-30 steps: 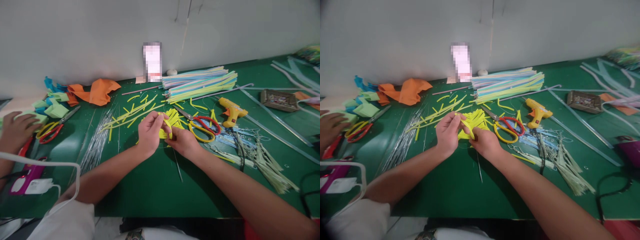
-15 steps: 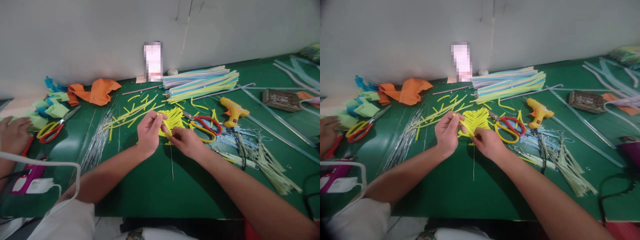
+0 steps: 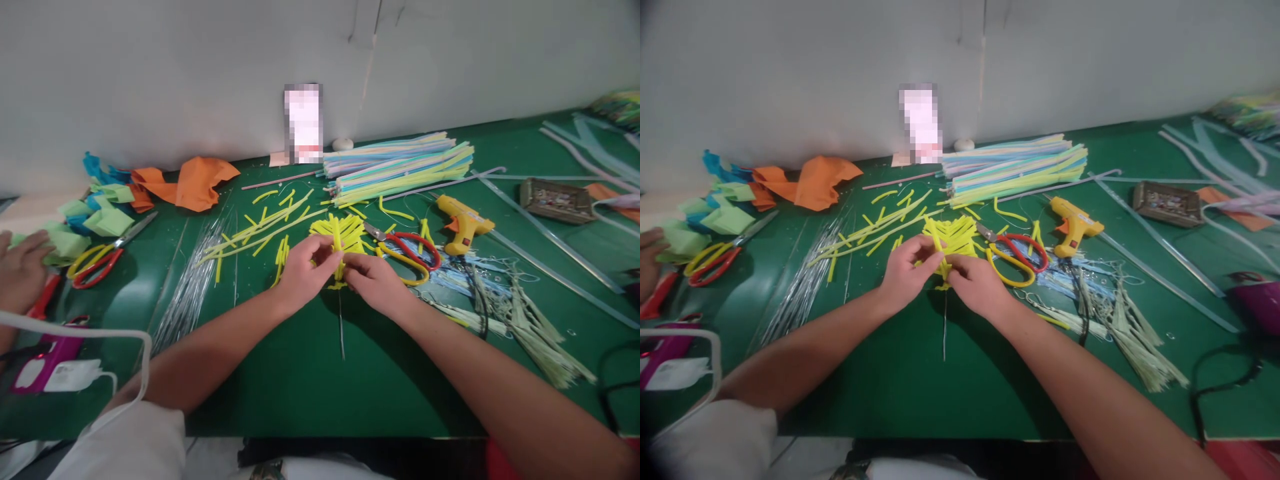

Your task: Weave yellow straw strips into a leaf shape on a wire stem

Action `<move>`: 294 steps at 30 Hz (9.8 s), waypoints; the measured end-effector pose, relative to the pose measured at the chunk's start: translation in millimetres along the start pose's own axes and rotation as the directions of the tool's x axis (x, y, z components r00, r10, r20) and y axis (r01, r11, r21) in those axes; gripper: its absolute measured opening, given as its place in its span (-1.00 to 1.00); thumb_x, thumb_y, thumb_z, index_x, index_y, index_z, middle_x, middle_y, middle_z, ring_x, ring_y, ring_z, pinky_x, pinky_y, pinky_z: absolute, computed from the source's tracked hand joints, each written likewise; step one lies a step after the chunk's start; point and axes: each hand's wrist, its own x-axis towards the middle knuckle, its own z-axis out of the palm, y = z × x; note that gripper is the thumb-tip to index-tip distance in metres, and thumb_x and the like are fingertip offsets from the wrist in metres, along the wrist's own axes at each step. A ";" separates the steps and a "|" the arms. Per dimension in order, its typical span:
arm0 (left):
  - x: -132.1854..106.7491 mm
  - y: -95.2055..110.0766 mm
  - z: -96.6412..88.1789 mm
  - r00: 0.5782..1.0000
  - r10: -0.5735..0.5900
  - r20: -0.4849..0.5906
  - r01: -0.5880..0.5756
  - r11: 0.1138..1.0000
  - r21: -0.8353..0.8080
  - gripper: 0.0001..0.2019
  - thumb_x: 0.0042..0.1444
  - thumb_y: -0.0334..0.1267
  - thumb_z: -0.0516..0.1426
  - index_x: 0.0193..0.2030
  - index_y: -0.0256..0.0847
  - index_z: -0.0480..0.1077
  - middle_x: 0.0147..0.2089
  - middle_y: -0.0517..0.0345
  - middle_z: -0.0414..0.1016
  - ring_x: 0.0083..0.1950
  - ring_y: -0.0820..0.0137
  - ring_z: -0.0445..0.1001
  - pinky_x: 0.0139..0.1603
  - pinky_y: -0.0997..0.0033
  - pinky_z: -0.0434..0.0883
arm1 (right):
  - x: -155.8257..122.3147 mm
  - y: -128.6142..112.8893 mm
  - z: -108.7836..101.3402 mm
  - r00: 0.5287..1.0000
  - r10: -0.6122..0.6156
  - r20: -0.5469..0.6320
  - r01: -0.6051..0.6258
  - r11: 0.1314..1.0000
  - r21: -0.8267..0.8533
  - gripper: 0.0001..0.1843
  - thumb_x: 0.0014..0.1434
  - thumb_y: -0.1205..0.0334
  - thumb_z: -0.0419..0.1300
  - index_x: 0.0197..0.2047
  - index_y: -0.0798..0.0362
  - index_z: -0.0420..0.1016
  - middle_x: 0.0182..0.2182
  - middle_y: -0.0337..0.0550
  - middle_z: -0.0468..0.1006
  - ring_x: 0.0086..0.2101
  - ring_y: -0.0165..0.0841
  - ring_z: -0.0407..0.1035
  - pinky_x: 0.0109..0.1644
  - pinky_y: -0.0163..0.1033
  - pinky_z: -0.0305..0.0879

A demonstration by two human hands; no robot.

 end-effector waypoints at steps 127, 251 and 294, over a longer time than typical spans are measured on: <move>0.2 -3.1 -1.8 0.976 -0.152 0.154 0.136 0.985 0.110 -0.95 0.04 -0.34 0.17 -0.36 -0.26 0.46 -0.43 0.19 0.47 -0.49 0.54 0.35 -0.46 0.53 0.31 | 2.7 8.5 0.4 0.990 0.086 -0.115 -0.070 0.988 0.135 -0.88 0.09 0.18 0.16 -0.41 -0.02 0.28 -0.56 -0.28 0.48 -0.50 -0.35 0.40 -0.38 -0.24 0.23; 0.5 -1.8 -13.6 0.840 0.516 0.166 -0.537 0.749 0.388 -0.96 0.17 -0.34 0.18 -0.25 -0.16 0.46 -0.24 0.13 0.60 -0.18 0.43 0.56 -0.16 0.42 0.44 | -4.5 4.8 -8.4 0.977 0.199 0.080 -0.208 0.777 0.595 -0.63 -0.03 -0.10 0.37 -0.42 0.08 0.57 -0.52 -0.19 0.52 -0.51 -0.42 0.39 -0.36 -0.25 0.32; -10.9 -8.1 7.0 0.926 0.311 -0.215 -0.303 0.951 0.069 -0.89 0.13 -0.34 0.24 -0.29 -0.16 0.36 -0.17 0.15 0.45 -0.02 0.39 0.49 -0.02 0.31 0.49 | -2.4 -1.7 -0.7 0.971 0.236 -0.047 -0.069 0.463 0.884 -0.82 0.04 0.09 0.26 -0.37 0.03 0.47 -0.38 -0.17 0.53 -0.42 -0.35 0.34 -0.34 -0.22 0.31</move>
